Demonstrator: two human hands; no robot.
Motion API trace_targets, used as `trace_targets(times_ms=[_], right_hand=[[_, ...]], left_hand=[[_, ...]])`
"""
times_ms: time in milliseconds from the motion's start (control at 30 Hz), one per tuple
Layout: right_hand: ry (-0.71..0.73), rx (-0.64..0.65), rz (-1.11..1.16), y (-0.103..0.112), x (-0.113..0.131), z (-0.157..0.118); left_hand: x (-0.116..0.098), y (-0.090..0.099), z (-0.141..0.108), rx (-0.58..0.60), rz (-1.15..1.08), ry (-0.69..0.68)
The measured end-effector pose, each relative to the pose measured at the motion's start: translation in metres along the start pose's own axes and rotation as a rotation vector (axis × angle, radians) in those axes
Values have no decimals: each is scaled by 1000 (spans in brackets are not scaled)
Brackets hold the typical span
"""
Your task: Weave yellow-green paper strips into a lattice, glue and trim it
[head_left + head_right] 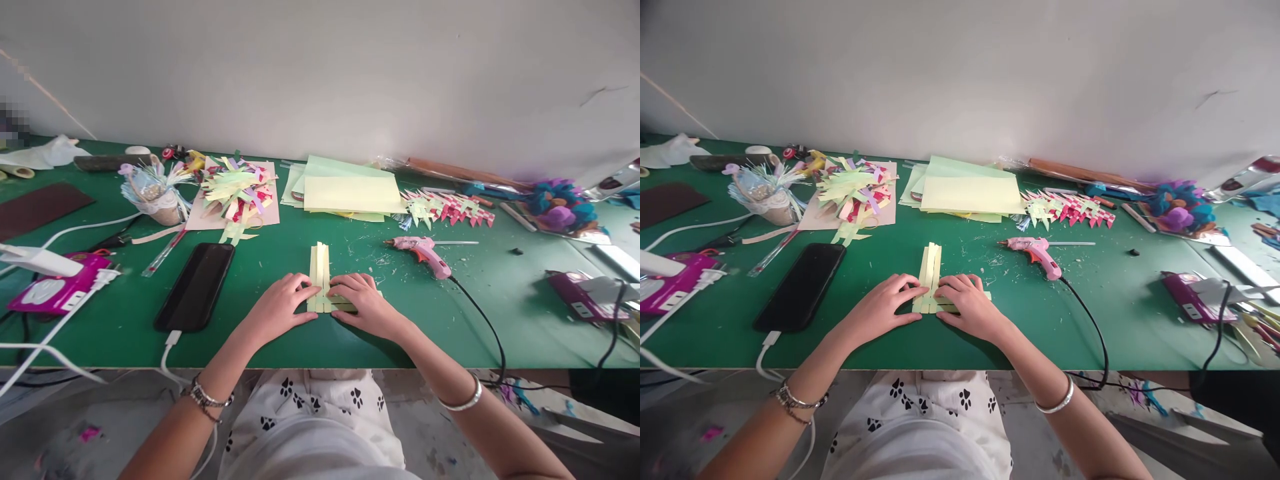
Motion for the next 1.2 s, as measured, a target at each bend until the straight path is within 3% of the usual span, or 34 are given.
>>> trace_targets(times_ms=[667, 1200], right_hand=[[-40, -25, -84, -6, 3, 6], [-46, -44, 8, -4, 5, 4]], left_hand=[[5, -1, -2, -12, -49, -67], [4, -5, -4, -36, 26, -78]])
Point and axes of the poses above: each hand's wrist, its own z-axis towards the middle knuckle, its own y-axis out of the back of the hand, x = y × z, the point moved 1 cm from there along z, towards the middle knuckle, and after that the axes turned 6 degrees about x, right-handed, at the moved point
